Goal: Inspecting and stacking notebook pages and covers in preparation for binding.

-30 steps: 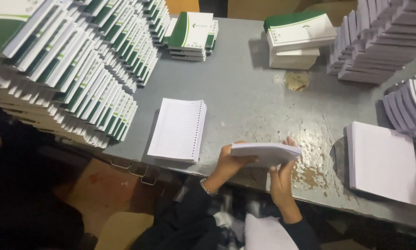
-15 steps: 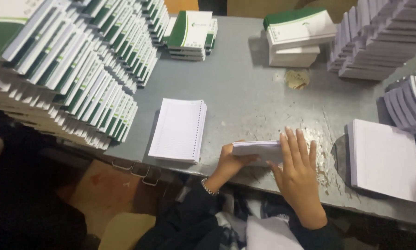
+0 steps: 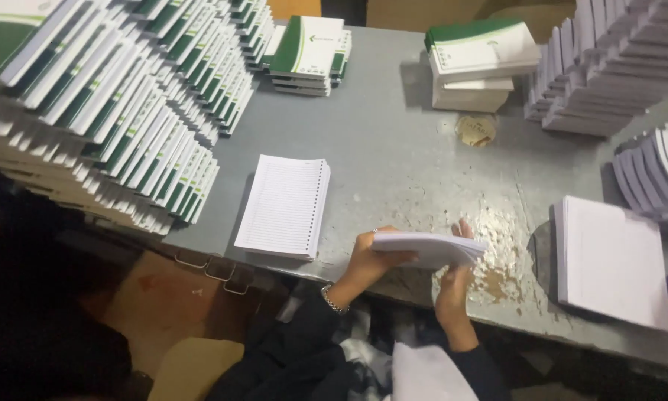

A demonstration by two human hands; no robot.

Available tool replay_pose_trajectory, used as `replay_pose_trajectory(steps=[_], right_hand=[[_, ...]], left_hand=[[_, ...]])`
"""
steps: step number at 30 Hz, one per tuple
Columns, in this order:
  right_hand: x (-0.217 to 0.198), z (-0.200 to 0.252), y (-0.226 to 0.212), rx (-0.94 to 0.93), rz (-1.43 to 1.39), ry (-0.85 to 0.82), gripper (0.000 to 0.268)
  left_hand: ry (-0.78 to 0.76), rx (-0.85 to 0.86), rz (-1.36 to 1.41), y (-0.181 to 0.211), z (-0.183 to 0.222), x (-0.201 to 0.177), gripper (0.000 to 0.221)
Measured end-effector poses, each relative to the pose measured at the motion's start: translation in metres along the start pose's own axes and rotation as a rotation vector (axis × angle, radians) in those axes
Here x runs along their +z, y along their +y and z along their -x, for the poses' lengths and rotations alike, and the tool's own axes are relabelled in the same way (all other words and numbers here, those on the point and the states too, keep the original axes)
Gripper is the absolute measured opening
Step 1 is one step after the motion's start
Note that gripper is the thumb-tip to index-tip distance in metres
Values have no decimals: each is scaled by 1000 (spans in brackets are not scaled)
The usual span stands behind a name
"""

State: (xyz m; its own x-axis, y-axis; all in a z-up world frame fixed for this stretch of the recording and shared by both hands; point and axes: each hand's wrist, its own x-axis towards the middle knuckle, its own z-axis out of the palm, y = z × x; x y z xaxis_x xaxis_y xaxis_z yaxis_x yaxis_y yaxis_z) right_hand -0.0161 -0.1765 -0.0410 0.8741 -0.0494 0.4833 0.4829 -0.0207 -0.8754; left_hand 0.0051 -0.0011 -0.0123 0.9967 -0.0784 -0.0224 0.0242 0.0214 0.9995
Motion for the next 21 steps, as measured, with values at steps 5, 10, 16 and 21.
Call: replay_pose_trajectory(steps=[5,10,16,21], right_hand=[[-13,-5,-10,77,124,-148,76],[-80,28,104,254,384,-150,41],[-63,26,90,292,388,-31,39],[-55,25,88,345,382,-23,39]], left_hand=[[14,14,-32,3,1,-5,28],[21,-15,-17,6,3,-5,28],[66,44,-82,5,4,-6,29],[236,279,-107,-38,20,0,19]])
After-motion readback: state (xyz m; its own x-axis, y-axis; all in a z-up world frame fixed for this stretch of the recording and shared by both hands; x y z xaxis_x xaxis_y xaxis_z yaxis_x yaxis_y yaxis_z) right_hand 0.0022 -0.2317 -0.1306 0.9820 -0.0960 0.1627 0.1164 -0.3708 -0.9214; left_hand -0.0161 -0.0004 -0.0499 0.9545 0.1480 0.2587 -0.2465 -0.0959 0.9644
